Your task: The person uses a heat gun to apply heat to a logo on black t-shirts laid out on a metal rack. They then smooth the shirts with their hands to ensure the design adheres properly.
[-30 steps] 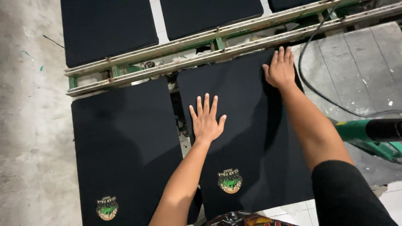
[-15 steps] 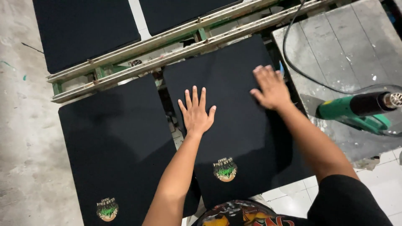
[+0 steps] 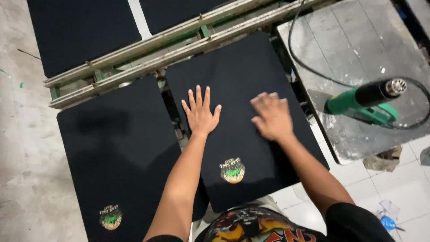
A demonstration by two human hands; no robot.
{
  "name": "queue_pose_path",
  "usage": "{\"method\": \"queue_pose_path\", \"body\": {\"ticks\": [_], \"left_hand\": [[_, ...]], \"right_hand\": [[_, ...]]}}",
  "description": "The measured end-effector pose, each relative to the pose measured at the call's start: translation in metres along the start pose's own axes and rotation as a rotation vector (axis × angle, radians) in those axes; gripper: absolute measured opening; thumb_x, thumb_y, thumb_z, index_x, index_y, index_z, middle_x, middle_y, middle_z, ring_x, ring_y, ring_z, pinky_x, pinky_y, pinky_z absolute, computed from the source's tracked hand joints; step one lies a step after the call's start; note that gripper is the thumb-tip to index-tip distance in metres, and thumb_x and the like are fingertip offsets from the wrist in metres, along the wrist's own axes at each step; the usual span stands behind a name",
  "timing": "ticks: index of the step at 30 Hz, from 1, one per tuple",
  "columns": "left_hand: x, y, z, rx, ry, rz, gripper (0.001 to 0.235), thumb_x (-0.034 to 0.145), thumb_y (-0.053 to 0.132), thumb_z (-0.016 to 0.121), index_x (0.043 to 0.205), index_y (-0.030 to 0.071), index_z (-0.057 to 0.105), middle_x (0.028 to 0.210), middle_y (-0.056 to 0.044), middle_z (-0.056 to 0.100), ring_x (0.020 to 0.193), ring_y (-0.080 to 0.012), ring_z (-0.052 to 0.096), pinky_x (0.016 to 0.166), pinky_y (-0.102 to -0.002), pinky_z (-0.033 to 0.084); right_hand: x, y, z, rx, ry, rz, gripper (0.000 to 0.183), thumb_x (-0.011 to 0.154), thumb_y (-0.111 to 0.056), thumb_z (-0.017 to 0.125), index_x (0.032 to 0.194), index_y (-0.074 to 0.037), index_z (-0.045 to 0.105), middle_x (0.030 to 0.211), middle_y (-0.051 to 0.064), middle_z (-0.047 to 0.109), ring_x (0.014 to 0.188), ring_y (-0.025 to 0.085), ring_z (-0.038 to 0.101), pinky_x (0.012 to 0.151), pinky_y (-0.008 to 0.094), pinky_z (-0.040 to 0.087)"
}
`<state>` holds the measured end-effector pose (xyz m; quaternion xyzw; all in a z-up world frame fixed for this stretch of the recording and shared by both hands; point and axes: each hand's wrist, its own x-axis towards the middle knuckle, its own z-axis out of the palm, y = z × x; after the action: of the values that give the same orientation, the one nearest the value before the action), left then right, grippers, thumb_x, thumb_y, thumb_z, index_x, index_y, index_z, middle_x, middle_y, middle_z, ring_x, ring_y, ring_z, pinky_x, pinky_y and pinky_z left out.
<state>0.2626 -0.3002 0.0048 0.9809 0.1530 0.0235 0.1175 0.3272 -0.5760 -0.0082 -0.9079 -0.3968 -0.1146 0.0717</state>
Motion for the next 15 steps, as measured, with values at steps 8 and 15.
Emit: {"method": "queue_pose_path", "body": {"ticks": [8,15], "left_hand": [[0.001,0.003,0.018,0.078,0.037,-0.002,0.079,0.097,0.06,0.051,0.164,0.025,0.027,0.169,-0.014,0.024,0.156,-0.042,0.017,0.12,-0.071,0.011],[-0.066,0.055,0.014,0.009,0.129,0.217,0.077,0.091,0.05,0.064,0.154,0.009,0.046,0.159,-0.026,0.038,0.15,-0.051,0.025,0.117,-0.073,0.011]], "right_hand": [[-0.086,-0.008,-0.017,0.006,0.02,0.353,0.082,0.098,-0.031,0.065,0.154,0.019,0.032,0.152,0.048,0.034,0.139,0.067,0.03,0.115,0.068,0.025],[-0.154,-0.041,-0.026,-0.058,-0.095,0.187,0.075,0.096,-0.052,0.051,0.16,-0.014,0.04,0.164,0.017,0.037,0.15,0.043,0.029,0.118,0.061,0.022]]}}
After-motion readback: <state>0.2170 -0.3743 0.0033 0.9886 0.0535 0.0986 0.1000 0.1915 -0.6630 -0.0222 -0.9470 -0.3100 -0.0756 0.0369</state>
